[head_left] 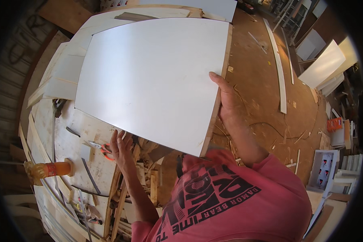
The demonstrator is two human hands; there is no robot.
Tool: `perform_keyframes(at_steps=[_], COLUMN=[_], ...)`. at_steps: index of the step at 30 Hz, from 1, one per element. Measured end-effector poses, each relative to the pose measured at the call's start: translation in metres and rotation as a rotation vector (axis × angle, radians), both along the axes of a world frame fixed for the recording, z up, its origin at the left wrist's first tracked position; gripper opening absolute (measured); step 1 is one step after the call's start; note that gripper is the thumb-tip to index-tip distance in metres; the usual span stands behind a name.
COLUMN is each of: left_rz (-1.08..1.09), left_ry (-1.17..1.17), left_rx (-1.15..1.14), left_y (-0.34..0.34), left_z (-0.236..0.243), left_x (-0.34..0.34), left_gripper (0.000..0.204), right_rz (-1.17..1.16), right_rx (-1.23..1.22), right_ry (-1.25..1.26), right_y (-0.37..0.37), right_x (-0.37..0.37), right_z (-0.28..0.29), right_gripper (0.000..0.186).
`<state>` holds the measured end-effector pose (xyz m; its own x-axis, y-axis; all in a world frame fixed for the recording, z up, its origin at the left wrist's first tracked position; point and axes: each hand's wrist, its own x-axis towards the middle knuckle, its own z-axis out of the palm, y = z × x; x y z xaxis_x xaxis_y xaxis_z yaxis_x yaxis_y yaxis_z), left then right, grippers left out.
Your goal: The person applies white edging tape to the side of a wooden board, pressing it down by hand and using a small white block to smooth it, then trims the excess tape with scissors.
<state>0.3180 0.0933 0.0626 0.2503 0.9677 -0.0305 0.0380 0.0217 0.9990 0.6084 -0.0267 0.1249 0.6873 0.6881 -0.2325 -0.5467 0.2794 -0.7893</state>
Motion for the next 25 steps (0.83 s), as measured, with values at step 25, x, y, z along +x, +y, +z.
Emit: perform_keyframes(at_steps=[25], left_rz=[-0.308], left_ry=[0.108], left_rx=[-0.114], left_y=[0.004], left_z=[-0.042], left_x=[0.088], left_gripper=[0.047], right_rz=[-0.815], right_rx=[-0.616], right_ry=[-0.363], right_y=[-0.221], right_x=[0.240], right_z=[-0.084], right_gripper=[0.057])
